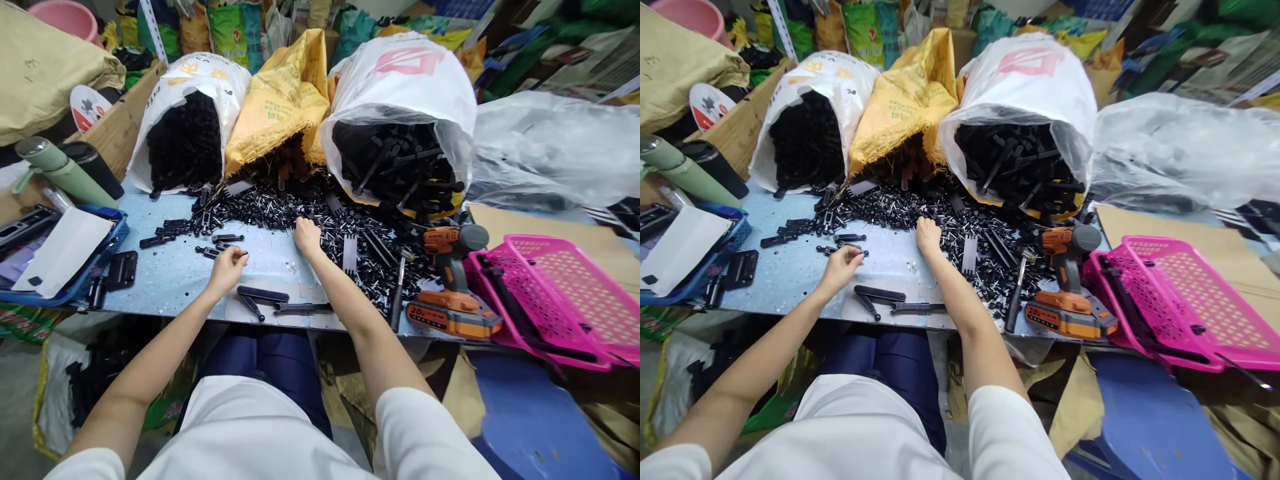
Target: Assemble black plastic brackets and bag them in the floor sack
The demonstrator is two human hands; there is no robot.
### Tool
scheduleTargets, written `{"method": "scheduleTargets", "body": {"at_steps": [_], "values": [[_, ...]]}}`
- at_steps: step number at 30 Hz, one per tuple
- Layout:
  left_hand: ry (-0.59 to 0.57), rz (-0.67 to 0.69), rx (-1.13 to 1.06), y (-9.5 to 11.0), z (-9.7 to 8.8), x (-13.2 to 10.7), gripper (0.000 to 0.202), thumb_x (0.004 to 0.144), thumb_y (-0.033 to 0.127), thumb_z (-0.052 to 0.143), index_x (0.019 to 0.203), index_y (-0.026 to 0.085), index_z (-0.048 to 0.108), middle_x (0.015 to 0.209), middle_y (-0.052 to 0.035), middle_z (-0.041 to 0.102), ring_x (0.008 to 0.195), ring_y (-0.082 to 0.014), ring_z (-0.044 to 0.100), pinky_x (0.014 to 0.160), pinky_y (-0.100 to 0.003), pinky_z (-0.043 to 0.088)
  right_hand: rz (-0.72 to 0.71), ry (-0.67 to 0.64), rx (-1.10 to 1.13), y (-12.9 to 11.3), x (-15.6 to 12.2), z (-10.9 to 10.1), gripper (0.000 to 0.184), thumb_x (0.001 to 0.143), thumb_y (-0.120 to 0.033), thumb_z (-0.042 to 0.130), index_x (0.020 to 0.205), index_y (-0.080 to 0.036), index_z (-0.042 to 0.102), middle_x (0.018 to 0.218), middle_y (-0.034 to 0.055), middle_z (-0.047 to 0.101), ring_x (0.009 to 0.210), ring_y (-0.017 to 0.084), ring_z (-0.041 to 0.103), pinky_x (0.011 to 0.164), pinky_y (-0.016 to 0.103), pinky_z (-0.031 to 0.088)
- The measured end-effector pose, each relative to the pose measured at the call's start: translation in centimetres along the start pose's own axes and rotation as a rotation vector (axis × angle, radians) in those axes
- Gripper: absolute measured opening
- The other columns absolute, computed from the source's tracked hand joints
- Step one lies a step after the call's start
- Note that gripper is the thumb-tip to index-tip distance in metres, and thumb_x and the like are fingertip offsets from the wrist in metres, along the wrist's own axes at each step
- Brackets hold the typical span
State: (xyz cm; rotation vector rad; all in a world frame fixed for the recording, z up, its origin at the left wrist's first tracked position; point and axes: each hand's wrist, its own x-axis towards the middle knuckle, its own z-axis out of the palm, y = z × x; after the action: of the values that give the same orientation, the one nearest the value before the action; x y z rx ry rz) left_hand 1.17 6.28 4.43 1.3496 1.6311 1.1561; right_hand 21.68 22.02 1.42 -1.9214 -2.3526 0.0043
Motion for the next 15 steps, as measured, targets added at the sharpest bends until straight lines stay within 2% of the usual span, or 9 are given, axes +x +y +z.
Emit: {"method": "scheduleTargets", "body": {"at_steps": [3,6,11,15], "values": [[-0.076,-0.351,-0.462,-0.9,-2.5,-4.0,0.038,0.063,0.043,0.073,0.079,0.013,0.057,0.07,-0.0031,0.063,0.06,-0.0123,0.059,0.063,-0.027,0.048,0.017,0.026,0.085,0.1,-1.0,0.1,0.026,0.087,-0.015,0.04,0.11,-0.011,0.051,0.106,0.0148,0.056,0.092,0.023,0.053,0.074,0.032,0.041],[-0.151,-0.523,-0.594,-1.4,-3.3,-6.1,0.043,0.053,0.042,0.081,0.073,0.011,0.058,0.064,-0.0025,0.063,0.056,-0.0094,0.057,0.059,-0.023,0.045,-0.058,0.038,0.249,0.8,-3.1,-0.3,0.024,0.085,-0.02,0.047,0.107,-0.014,0.055,0.108,0.0121,0.054,0.087,0.021,0.054,0.076,0.032,0.043],[-0.095,-0.531,-0.54,-1.6,-3.2,-6.3,0.043,0.051,0.043,0.081,0.071,0.012,0.059,0.062,-0.0014,0.062,0.054,-0.0086,0.055,0.058,-0.022,0.044,-0.266,0.077,0.527,1.6,-8.1,-1.9,0.018,0.085,-0.021,0.05,0.096,-0.016,0.062,0.098,0.0089,0.058,0.081,0.017,0.057,0.076,0.029,0.045],[-0.084,-0.402,-0.329,-2.0,-2.8,-5.7,0.041,0.055,0.044,0.076,0.076,0.013,0.062,0.062,0.0,0.059,0.054,-0.0094,0.052,0.056,-0.023,0.041,-0.307,-0.02,0.667,1.2,-11.8,-3.7,0.013,0.081,-0.023,0.059,0.091,-0.017,0.066,0.086,0.0052,0.064,0.07,0.015,0.058,0.072,0.028,0.047]]}}
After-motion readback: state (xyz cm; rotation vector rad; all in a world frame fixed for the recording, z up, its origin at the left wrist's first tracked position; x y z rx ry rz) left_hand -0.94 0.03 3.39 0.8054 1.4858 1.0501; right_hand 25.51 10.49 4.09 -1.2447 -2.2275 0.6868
